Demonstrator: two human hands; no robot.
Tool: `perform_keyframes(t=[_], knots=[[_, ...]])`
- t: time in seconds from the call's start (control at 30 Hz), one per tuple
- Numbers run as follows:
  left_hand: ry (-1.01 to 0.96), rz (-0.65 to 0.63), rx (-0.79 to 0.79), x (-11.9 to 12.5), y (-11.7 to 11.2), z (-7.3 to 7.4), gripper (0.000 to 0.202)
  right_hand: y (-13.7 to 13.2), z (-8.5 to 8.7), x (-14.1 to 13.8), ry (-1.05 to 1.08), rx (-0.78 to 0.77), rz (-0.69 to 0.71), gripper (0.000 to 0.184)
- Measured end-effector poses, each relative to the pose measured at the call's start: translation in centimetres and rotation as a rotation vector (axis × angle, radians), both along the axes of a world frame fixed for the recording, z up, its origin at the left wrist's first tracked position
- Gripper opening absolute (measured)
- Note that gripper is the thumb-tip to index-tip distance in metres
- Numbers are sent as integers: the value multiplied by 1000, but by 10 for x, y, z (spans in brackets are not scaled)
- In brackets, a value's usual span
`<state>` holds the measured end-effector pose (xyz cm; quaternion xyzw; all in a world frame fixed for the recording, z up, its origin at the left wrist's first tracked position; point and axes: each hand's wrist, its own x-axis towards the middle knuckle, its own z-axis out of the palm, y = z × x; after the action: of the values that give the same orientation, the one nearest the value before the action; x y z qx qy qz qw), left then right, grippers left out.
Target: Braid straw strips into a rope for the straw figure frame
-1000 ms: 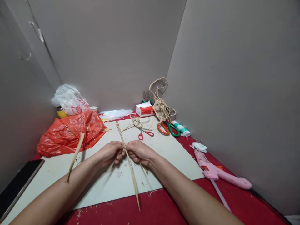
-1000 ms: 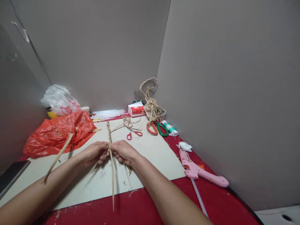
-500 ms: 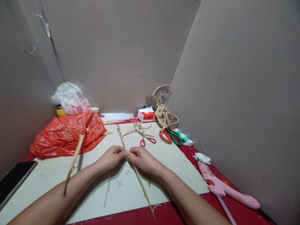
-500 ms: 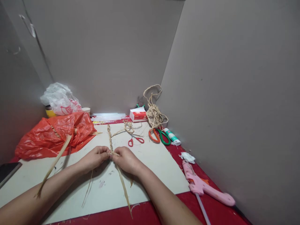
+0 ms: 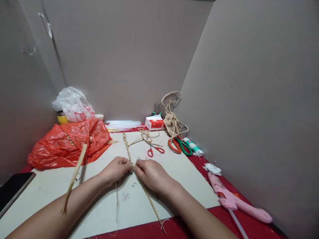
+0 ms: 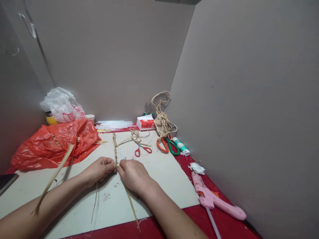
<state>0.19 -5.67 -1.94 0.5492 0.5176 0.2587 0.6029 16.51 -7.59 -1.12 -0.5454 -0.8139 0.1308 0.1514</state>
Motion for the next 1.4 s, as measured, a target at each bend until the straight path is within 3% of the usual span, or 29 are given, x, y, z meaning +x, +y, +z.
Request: perform_keyframes(t=[0.2,0.3,0.5,0.6,0.7,0.8,0.97,1.17,1.3,1.4], knots=[[-37,9,0,0,2,-4,20,-2,-3,-5,316,-276,35,23],[-99,-5,-33,-1,3,-3,19,-11,-7,-15,307,-415,48,24],[-176,-19,-51,-3,-1,-2,26,-28,1,-23,174,-189,68,23],[-218,-26,-46,-3,-1,-4,25,-23,9,-15,242,-271,150,29],[-267,-58,-44,-4,1,-5,26,-9,13,-5,467,-206,-23,38],[-306,-86,-68,-5,2,-3,29,5,5,-2,658,-90,-133,30],[-314,-131,-33,-8,1,1,31,13,-13,-14,715,-519,-50,36],[-175,-157,111,-7,4,-7,22,19,-12,-11,671,-704,-70,37],[-122,-153,269,-7,7,-11,18,20,-8,-6,820,-910,-54,29],[-60,-156,300,-9,7,-7,14,19,-9,-7,896,-930,-83,24]])
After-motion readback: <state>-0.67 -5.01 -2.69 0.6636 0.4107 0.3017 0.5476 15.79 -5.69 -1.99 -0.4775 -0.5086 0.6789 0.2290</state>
